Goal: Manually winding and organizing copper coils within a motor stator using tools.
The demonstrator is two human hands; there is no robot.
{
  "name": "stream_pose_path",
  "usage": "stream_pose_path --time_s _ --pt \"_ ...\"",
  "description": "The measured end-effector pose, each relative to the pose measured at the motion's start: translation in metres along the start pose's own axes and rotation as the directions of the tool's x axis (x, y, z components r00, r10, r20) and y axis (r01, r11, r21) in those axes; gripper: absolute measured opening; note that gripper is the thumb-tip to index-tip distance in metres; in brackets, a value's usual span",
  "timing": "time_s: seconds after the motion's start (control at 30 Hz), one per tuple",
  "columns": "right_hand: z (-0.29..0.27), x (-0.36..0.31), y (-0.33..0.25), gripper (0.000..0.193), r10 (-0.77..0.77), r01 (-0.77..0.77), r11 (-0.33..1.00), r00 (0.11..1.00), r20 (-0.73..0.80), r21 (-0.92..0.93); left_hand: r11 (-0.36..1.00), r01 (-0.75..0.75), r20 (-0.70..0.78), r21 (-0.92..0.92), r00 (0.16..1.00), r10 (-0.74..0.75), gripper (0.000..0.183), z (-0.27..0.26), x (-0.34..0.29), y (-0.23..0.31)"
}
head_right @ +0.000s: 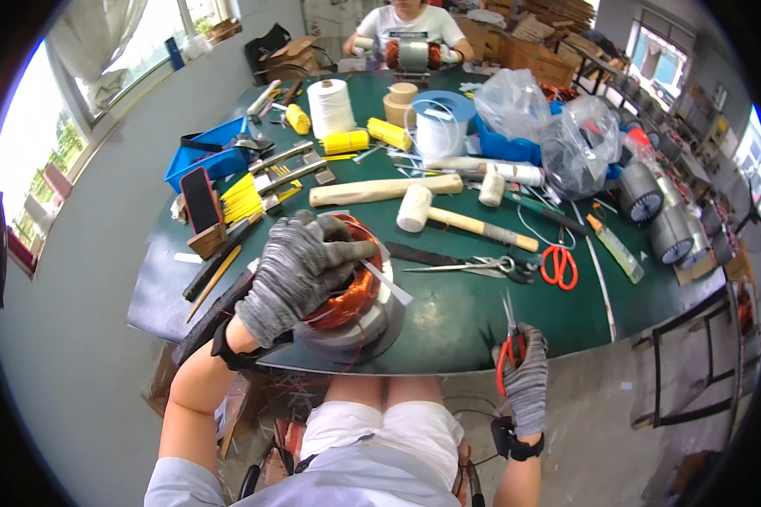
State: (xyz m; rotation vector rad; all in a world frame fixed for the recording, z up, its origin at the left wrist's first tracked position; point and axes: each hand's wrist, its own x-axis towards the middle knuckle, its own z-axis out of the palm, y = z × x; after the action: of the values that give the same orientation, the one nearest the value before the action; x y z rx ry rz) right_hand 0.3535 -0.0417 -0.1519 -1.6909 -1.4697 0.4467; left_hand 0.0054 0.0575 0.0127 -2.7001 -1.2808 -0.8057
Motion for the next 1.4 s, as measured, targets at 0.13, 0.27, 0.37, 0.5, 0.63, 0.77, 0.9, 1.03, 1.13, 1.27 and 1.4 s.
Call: stream_pose_path --time_s 0.13,0.27,0.37,0.5,0.63,0.77,0.9,1.03,1.13,1.27,1.4 --pt "0.059 0.026 0.015 0.046 -0.149 0.164 0.98 0.98 -0.13 0.112 0.999 -0.034 -0.074 0.027 0.997 0.036 0.018 0.005 -0.005 -0.003" --pt "0.095 0.032 0.025 0.047 -0.158 0.173 0.971 0.983 -0.098 0.163 0.994 0.036 -0.041 -0.108 0.998 -0.04 0.035 0.012 -0.004 -0.007" --pt "0.098 0.032 0.03 0.047 -0.267 0.278 0.956 0.956 -0.12 0.087 0.989 -0.131 -0.2 0.067 0.97 0.142 0.049 0.021 0.003 -0.01" --pt "0.096 0.033 0.034 0.045 -0.291 0.301 0.951 0.948 -0.131 0.069 0.998 -0.054 -0.046 -0.01 0.998 0.054 0.025 0.031 0.003 -0.014" --pt "0.098 0.034 0.035 0.043 -0.241 0.255 0.961 0.962 -0.129 0.107 0.999 -0.046 -0.155 -0.028 0.987 0.041 0.02 0.031 -0.004 -0.014" --pt "0.097 0.033 0.032 0.043 -0.247 0.25 0.968 0.963 -0.105 0.018 0.998 -0.059 -0.156 0.01 0.986 0.06 0.021 0.023 -0.007 -0.013" --pt "0.092 0.031 0.021 0.046 -0.326 0.323 0.945 0.938 -0.121 -0.039 0.989 -0.09 -0.086 -0.12 0.993 0.08 0.029 0.02 -0.001 -0.014" --pt "0.084 0.027 0.008 0.045 -0.308 0.302 0.95 0.947 -0.095 -0.074 0.989 -0.128 0.034 -0.08 0.991 0.131 0.05 0.019 0.003 -0.012" --pt "0.083 0.026 0.0 0.045 -0.3 0.288 0.949 0.951 -0.082 -0.129 0.986 -0.165 0.087 -0.014 0.982 0.166 0.048 0.018 0.001 -0.015" --pt "0.081 0.027 -0.007 0.046 -0.306 0.292 0.943 0.949 -0.074 -0.157 0.978 -0.202 0.036 0.048 0.979 0.201 0.041 0.017 -0.001 -0.014" --pt "0.08 0.028 -0.009 0.046 -0.34 0.324 0.928 0.938 -0.062 -0.182 0.972 -0.207 -0.019 0.111 0.977 0.21 0.027 0.017 -0.001 -0.011"
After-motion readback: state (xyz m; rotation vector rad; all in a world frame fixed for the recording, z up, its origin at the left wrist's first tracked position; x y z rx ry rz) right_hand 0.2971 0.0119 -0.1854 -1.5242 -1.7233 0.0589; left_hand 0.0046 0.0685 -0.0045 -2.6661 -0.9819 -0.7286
